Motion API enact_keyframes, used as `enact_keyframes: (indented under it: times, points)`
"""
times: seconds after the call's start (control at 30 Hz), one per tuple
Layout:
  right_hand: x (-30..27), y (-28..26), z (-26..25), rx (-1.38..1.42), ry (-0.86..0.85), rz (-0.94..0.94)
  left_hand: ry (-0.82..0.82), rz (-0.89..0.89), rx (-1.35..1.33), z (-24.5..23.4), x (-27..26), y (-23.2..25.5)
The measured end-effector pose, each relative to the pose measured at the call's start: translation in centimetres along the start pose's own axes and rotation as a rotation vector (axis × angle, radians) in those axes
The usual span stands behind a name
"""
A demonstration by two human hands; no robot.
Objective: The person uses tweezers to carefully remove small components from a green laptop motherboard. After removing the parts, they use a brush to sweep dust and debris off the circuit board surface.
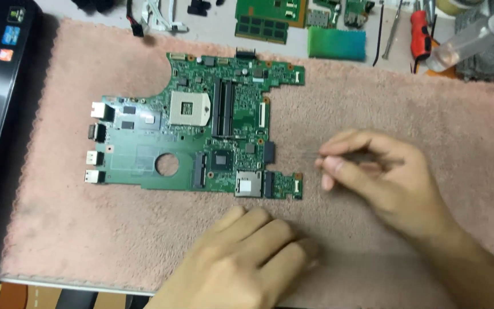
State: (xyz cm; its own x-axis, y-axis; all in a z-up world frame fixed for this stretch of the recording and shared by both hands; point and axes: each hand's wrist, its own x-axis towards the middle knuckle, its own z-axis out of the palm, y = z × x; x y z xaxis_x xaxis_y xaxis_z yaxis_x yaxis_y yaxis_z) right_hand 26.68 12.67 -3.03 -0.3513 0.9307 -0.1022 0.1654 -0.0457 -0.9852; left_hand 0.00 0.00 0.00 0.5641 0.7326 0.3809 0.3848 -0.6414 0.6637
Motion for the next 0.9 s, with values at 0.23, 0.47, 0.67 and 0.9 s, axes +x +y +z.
enact_keyframes:
  times: [0.23,0.47,0.67,0.9]
  points:
    - [-0.2,-0.4,1.0,-0.026,0.013,-0.053,0.021,-0.06,0.134,-1.2,1.1,-4.7]
    - [-0.1,-0.7,1.6,0.084,0.092,0.056,0.176,-0.147,0.395,-1.2,1.2,-7.0]
    - [-0.7,-1.6,2.0,-0.025,0.266,0.307,0.19,-0.189,0.307,-1.0,1.0,-7.5]
    - [-2.5,-0.8,3.1,-0.275,0.271,0.146,0.233,-0.195,0.322,-0.7,1.4,-7.5]
